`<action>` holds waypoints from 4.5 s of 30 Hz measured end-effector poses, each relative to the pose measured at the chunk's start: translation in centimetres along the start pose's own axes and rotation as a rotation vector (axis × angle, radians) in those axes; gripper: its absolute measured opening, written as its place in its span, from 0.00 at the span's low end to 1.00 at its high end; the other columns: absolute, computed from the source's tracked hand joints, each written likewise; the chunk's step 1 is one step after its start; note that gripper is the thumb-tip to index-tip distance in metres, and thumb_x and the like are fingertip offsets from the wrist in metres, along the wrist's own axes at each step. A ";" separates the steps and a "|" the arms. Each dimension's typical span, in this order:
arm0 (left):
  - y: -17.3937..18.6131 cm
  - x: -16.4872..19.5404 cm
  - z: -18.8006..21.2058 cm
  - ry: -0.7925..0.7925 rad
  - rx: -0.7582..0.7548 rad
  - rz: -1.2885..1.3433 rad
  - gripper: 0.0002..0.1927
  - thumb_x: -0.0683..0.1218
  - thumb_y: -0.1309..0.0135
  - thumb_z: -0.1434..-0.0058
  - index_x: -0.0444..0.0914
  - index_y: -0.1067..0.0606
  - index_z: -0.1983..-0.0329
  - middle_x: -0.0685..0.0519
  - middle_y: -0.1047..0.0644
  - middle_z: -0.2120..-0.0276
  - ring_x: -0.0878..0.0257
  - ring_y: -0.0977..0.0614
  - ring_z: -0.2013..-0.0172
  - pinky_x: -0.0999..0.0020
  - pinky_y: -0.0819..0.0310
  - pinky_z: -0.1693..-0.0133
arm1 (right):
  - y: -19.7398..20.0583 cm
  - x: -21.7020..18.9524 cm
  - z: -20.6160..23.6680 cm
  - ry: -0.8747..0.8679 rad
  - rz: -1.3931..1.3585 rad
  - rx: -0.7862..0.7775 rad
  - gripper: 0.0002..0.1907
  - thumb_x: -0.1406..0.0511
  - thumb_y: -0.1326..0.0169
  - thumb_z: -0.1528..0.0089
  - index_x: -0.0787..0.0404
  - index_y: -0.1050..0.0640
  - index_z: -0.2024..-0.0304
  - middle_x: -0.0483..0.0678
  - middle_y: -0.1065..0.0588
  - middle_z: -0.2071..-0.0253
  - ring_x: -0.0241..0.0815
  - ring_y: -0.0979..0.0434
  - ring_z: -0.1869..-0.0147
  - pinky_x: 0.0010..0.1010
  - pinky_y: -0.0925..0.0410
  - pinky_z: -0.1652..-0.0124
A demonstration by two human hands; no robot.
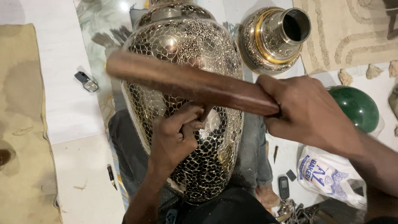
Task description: The person sits on the floor with a large engraved brass vase held between their legs and decorates its surface by hand. They hold a small chisel against the metal and strike it with a wooden mallet, working pattern by pattern around the vase and repositioning the vase as they go.
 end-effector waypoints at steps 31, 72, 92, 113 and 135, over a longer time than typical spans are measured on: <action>8.1 -18.1 24.2 0.583 1.059 -0.232 0.20 0.31 0.41 0.34 0.29 0.29 0.40 0.38 0.16 0.62 0.60 0.18 0.68 0.73 0.24 0.69 | -36.9 10.3 13.5 -0.843 -1.314 0.334 0.09 0.71 0.38 0.44 0.71 0.24 0.64 0.49 0.28 0.80 0.38 0.32 0.83 0.29 0.40 0.82; 1.6 -4.7 12.0 -0.086 0.308 0.758 0.24 0.29 0.45 0.35 0.30 0.30 0.36 0.44 0.18 0.61 0.57 0.13 0.58 0.61 0.11 0.53 | -23.1 1.9 13.3 -0.441 -1.040 0.636 0.15 0.73 0.35 0.45 0.70 0.24 0.57 0.48 0.24 0.74 0.35 0.25 0.77 0.23 0.34 0.78; 1.2 -5.9 12.4 -0.133 0.168 0.530 0.23 0.25 0.56 0.37 0.33 0.23 0.43 0.45 0.16 0.56 0.62 0.12 0.57 0.68 0.11 0.55 | -8.9 -6.5 5.7 0.075 -0.304 0.168 0.19 0.73 0.36 0.53 0.69 0.20 0.59 0.49 0.20 0.79 0.34 0.21 0.82 0.26 0.29 0.83; 0.8 -6.1 12.4 -0.267 0.248 0.321 0.17 0.29 0.51 0.34 0.38 0.21 0.47 0.47 0.16 0.62 0.63 0.11 0.62 0.70 0.10 0.58 | -4.6 -9.6 3.2 0.210 0.092 -0.142 0.10 0.72 0.45 0.48 0.63 0.27 0.64 0.49 0.28 0.82 0.42 0.27 0.85 0.33 0.34 0.84; 0.4 -7.6 12.3 -0.188 0.233 0.295 0.21 0.28 0.57 0.42 0.34 0.19 0.54 0.50 0.16 0.67 0.67 0.13 0.71 0.74 0.13 0.65 | -4.9 -10.0 3.6 0.234 0.071 -0.055 0.21 0.71 0.43 0.55 0.64 0.32 0.59 0.51 0.26 0.80 0.50 0.25 0.84 0.42 0.32 0.83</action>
Point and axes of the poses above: each hand's wrist, its own z-axis away from the middle knuckle, its own y-axis out of the back of the hand, x = y × z, the point moved 5 cm from there along -z, towards the middle knuckle
